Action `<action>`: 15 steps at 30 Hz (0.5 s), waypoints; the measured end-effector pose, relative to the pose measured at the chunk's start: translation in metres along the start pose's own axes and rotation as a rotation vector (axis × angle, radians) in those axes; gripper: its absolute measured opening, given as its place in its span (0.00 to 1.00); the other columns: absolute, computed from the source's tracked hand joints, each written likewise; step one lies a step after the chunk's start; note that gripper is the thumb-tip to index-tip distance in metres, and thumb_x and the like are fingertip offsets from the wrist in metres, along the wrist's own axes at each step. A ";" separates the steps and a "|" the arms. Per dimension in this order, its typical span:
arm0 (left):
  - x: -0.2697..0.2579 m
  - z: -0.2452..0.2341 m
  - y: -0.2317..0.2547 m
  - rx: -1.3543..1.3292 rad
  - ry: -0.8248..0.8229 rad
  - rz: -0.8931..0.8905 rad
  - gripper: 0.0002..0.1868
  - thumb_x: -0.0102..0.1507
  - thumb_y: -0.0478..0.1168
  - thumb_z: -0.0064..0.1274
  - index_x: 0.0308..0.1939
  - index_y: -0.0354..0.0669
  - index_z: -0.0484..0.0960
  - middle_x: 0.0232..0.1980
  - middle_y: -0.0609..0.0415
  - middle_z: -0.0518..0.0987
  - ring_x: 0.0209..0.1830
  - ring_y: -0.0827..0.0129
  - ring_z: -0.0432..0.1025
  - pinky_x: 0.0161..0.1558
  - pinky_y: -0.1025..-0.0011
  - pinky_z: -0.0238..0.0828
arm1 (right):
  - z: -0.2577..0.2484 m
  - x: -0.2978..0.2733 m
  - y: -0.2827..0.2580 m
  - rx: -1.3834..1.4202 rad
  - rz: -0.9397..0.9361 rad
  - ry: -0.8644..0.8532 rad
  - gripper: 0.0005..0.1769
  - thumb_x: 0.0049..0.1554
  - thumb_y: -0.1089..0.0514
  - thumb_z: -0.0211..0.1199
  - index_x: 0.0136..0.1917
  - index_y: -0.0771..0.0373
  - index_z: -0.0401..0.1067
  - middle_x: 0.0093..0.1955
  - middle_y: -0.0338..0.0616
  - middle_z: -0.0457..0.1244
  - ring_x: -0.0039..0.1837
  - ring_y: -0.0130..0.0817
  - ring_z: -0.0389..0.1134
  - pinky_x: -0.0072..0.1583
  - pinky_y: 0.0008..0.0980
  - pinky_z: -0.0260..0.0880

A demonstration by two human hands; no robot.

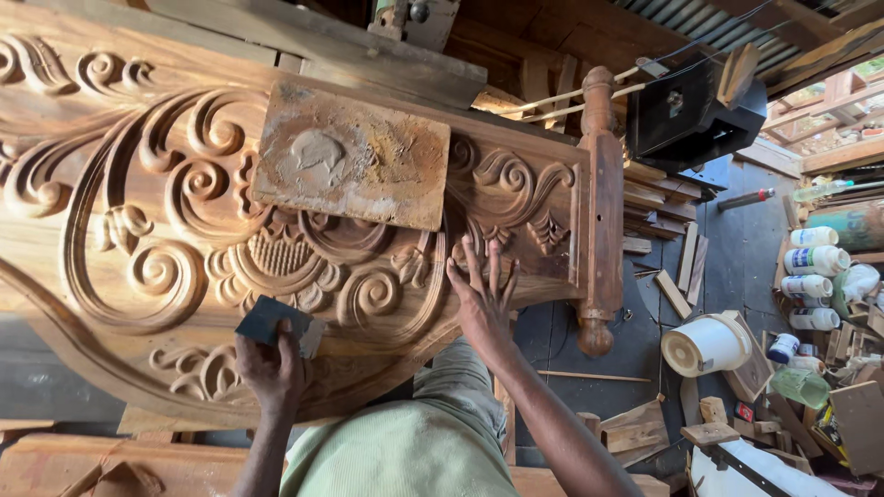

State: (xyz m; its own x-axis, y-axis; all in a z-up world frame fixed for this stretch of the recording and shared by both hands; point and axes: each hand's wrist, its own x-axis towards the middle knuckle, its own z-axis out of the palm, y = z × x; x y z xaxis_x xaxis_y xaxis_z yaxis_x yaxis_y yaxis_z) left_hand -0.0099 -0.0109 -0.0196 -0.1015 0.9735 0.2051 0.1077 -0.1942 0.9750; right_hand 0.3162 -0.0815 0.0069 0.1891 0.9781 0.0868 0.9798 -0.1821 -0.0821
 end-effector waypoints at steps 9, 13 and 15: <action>-0.002 -0.003 -0.002 0.051 0.032 -0.025 0.13 0.70 0.36 0.55 0.55 0.33 0.73 0.45 0.50 0.80 0.39 0.74 0.76 0.39 0.76 0.74 | -0.011 -0.022 0.010 0.158 0.047 0.069 0.42 0.52 0.76 0.59 0.75 0.45 0.71 0.89 0.39 0.36 0.88 0.51 0.35 0.84 0.60 0.29; -0.004 -0.002 -0.007 0.111 0.015 -0.031 0.13 0.70 0.36 0.57 0.55 0.34 0.74 0.42 0.49 0.80 0.36 0.73 0.74 0.37 0.74 0.73 | 0.009 -0.018 0.007 0.104 0.060 0.015 0.39 0.52 0.72 0.61 0.73 0.43 0.70 0.87 0.43 0.34 0.86 0.58 0.32 0.80 0.69 0.24; -0.005 -0.003 -0.008 0.091 0.016 -0.027 0.13 0.70 0.36 0.56 0.55 0.34 0.74 0.43 0.50 0.80 0.38 0.73 0.76 0.39 0.74 0.75 | 0.013 -0.013 0.004 0.091 0.011 0.031 0.37 0.54 0.70 0.61 0.72 0.41 0.69 0.88 0.42 0.32 0.86 0.59 0.29 0.79 0.73 0.23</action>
State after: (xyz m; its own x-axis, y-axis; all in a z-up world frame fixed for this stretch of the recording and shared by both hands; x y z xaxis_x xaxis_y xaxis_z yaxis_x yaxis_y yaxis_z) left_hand -0.0136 -0.0143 -0.0277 -0.1212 0.9760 0.1809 0.1937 -0.1555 0.9687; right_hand 0.3166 -0.0939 -0.0070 0.2035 0.9722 0.1155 0.9680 -0.1821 -0.1728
